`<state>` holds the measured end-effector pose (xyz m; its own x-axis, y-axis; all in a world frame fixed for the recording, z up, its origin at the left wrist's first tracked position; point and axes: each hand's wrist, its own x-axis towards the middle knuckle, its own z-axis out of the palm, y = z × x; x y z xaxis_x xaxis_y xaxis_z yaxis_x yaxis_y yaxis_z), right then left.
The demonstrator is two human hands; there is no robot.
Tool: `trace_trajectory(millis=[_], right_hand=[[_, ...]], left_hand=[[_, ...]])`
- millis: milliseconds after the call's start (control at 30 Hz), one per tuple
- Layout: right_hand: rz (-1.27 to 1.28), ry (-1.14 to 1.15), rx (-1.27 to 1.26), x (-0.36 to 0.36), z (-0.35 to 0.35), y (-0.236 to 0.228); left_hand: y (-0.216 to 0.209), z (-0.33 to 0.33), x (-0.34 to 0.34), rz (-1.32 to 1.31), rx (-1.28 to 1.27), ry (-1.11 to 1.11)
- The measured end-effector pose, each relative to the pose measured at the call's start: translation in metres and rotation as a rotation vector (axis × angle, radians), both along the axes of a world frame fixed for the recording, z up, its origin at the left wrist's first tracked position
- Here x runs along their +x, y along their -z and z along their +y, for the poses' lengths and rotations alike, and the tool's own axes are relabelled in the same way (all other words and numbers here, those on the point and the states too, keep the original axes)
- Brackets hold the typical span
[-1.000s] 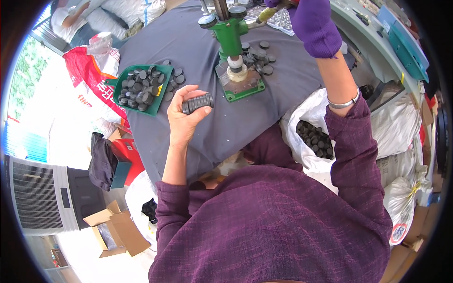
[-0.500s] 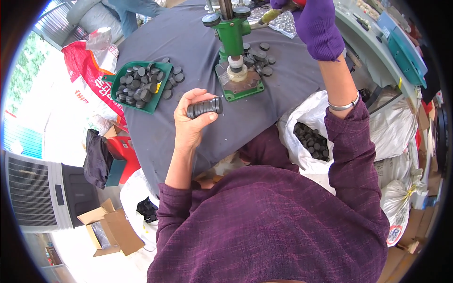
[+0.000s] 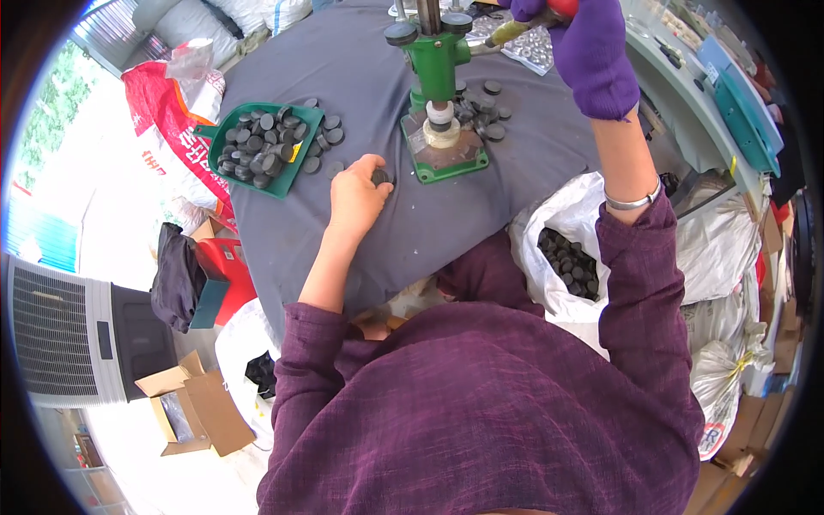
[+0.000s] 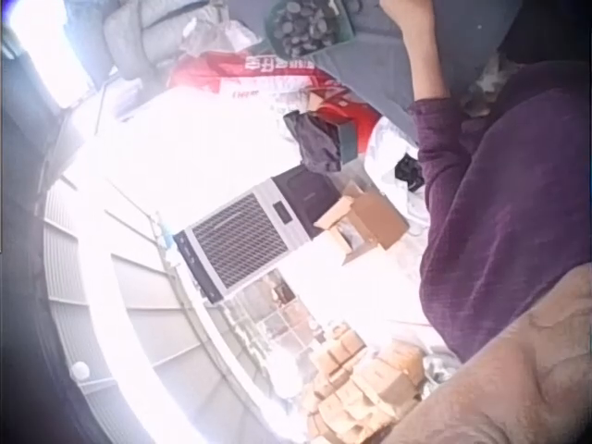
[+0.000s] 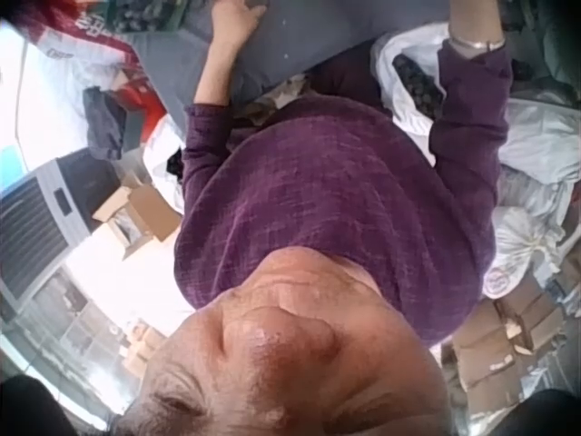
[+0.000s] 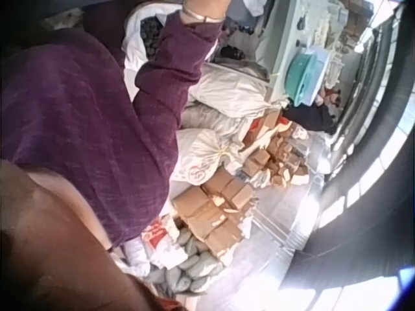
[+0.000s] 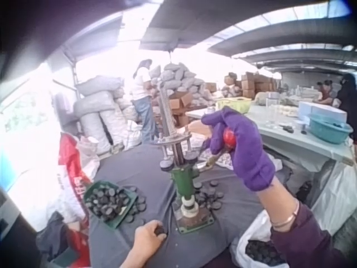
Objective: The person assembles small black circular components using a manual press while wearing gloves.
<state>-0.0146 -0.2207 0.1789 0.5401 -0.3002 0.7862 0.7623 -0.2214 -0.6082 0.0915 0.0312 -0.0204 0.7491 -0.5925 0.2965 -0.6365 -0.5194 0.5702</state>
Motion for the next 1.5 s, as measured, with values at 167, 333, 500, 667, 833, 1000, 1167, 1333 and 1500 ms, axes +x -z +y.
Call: trace_trajectory(millis=[167, 333, 500, 667, 833, 1000, 1167, 1333, 1500], right_hand=[[0.04, 0.037, 0.025, -0.001, 0.004, -0.001], [0.009, 0.019, 0.029, -0.001, 0.004, 0.002], [0.014, 0.028, 0.056, -0.003, 0.009, -0.001], [0.027, 0.017, 0.054, 0.0, 0.004, 0.002], [0.021, 0.063, 0.025, -0.002, 0.005, 0.003], [0.077, 0.007, 0.069, 0.001, -0.005, -0.003], [0.165, 0.007, 0.098, 0.006, 0.001, -0.003], [0.051, -0.057, 0.052, -0.004, -0.006, 0.0], [0.049, 0.014, 0.039, -0.003, 0.004, 0.003]], left_hand=[[0.003, 0.017, -0.001, 0.379, -0.468, 0.083], [0.001, 0.033, -0.017, 1.02, -0.964, 0.257], [0.007, 0.033, -0.027, 1.187, -1.141, 0.28], [0.011, 0.025, -0.032, 1.463, -1.359, 0.156], [-0.004, 0.007, -0.05, 1.678, -1.434, 0.139], [-0.017, -0.041, -0.09, 1.848, -1.174, 0.33], [-0.005, -0.106, -0.139, 1.913, -0.851, 0.352], [-0.005, -0.131, -0.155, 1.726, -0.532, 0.359], [-0.01, -0.058, -0.093, 0.931, -0.598, 0.572]])
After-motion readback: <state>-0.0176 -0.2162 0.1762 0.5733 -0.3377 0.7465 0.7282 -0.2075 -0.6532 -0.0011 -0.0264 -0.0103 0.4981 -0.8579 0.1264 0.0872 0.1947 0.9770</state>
